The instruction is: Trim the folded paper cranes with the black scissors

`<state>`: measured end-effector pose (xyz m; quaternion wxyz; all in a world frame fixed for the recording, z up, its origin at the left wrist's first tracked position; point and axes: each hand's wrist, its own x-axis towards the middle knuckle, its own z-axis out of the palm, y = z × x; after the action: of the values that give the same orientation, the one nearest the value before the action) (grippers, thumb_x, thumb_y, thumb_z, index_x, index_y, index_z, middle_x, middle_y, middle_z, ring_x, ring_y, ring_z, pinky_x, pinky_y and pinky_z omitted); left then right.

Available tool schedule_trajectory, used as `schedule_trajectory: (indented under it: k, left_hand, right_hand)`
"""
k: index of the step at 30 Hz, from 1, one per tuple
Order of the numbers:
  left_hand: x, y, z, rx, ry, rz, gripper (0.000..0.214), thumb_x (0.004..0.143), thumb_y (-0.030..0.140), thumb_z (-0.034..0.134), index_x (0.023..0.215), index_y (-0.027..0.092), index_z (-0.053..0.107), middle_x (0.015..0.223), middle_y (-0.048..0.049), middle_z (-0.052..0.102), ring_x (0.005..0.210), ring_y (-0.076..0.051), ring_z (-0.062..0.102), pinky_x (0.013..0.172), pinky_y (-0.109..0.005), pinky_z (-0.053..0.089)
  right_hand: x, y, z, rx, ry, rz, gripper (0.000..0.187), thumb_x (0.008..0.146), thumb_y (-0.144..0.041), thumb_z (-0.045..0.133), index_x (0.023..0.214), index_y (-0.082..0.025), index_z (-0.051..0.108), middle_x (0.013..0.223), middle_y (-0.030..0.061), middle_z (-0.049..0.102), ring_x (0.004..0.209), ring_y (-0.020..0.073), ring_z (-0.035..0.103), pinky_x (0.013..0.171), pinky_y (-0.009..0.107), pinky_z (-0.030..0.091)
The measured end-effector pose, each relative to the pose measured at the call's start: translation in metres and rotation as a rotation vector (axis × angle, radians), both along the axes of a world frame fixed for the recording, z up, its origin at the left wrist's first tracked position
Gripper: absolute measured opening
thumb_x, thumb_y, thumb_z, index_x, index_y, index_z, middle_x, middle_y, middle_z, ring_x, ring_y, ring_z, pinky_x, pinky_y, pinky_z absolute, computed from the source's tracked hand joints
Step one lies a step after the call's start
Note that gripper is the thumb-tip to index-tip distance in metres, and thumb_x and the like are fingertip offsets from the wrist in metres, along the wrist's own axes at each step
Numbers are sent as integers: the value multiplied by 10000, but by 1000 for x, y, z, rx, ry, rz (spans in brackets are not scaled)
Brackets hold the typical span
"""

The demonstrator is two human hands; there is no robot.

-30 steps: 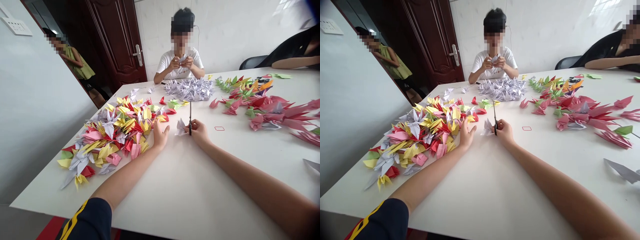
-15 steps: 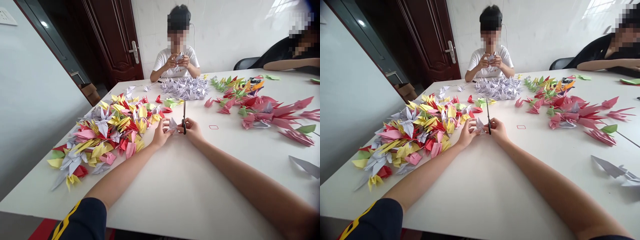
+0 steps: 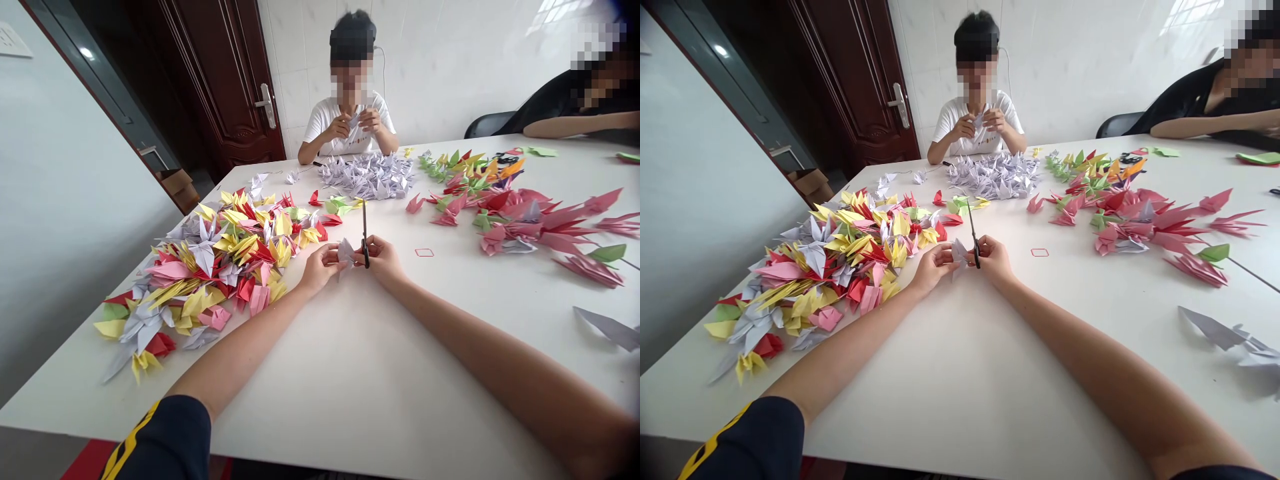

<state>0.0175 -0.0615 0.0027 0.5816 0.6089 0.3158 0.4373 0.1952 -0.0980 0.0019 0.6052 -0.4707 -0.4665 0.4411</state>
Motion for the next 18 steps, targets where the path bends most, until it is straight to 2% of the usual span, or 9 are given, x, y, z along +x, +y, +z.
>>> schedule_trajectory:
  k: [4,10,18]
  left_hand:
    - [0,-1,0,-14,73,8,571,585,273,913,1091,182,665,867,-61,752,817,-206,708,807,-321,534]
    - [-1,0,-1,-7,64,75,510,570,344,917,990,175,684,724,-18,715,675,-161,666,690,-267,500]
    - [-1,0,-3,-9,94,129,431,624,367,876,953,173,677,651,5,671,586,-141,608,595,-250,445]
  right_hand:
    - [1,0,1,-21,58,21,445,531,-372,901,696,-226,513,704,-25,662,608,143,622,639,334,583]
    - [-1,2,-1,-23,77,107,432,528,-372,911,713,-223,550,702,-36,635,618,137,615,657,339,593]
    - [-6,-5,11,-68,-36,168,489,469,-339,925,682,-222,501,702,-37,638,619,150,626,616,321,568]
